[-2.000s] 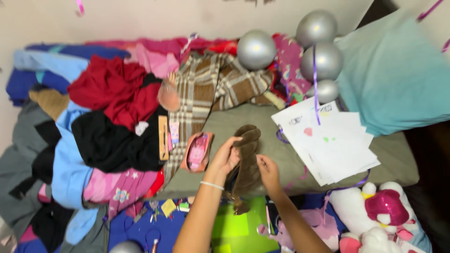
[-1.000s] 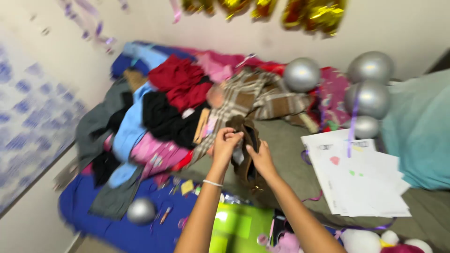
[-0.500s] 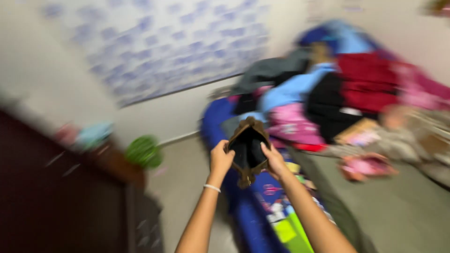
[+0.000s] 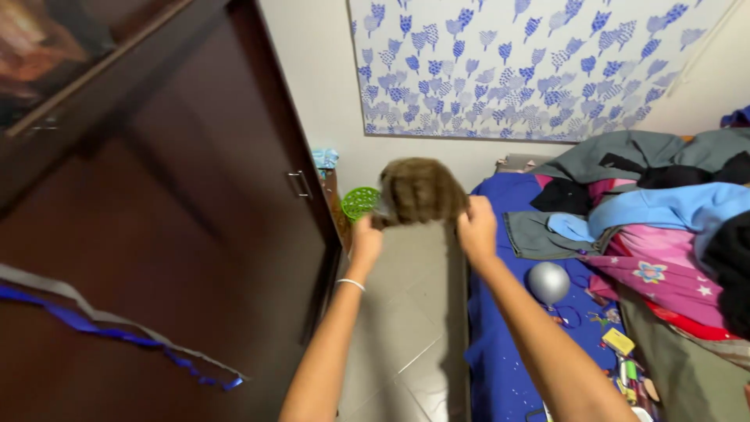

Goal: The person organizes personal items such as makeup, school supplies, and hair bows in a bedroom.

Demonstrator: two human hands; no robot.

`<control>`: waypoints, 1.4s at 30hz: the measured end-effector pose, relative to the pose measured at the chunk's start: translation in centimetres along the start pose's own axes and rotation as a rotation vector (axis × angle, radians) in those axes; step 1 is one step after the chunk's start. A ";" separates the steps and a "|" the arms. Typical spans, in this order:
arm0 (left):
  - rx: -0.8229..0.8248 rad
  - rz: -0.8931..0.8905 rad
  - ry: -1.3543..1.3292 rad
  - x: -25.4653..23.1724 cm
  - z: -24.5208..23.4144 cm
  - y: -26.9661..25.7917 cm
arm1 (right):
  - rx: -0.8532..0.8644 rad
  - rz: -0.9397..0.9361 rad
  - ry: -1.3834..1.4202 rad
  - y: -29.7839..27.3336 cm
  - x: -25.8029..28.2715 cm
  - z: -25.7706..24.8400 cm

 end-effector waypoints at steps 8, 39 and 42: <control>0.216 0.334 0.620 -22.3 -4.4 0.0 | -0.083 -0.135 0.079 2.4 4.0 -3.1; 0.143 0.775 1.274 -6.1 -0.5 0.5 | 0.624 -0.760 -0.523 -3.5 10.3 3.7; 0.225 0.484 1.175 -16.0 -3.9 1.1 | 0.049 -0.506 -0.340 0.9 5.6 -0.6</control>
Point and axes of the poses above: each hand's wrist, its own y-axis towards the middle knuckle, its own z-axis out of the palm, x = y × z, the point moved 9 cm from there along y, towards the middle knuckle, and after that the axes turned 5 degrees about x, right-handed, at the moved point
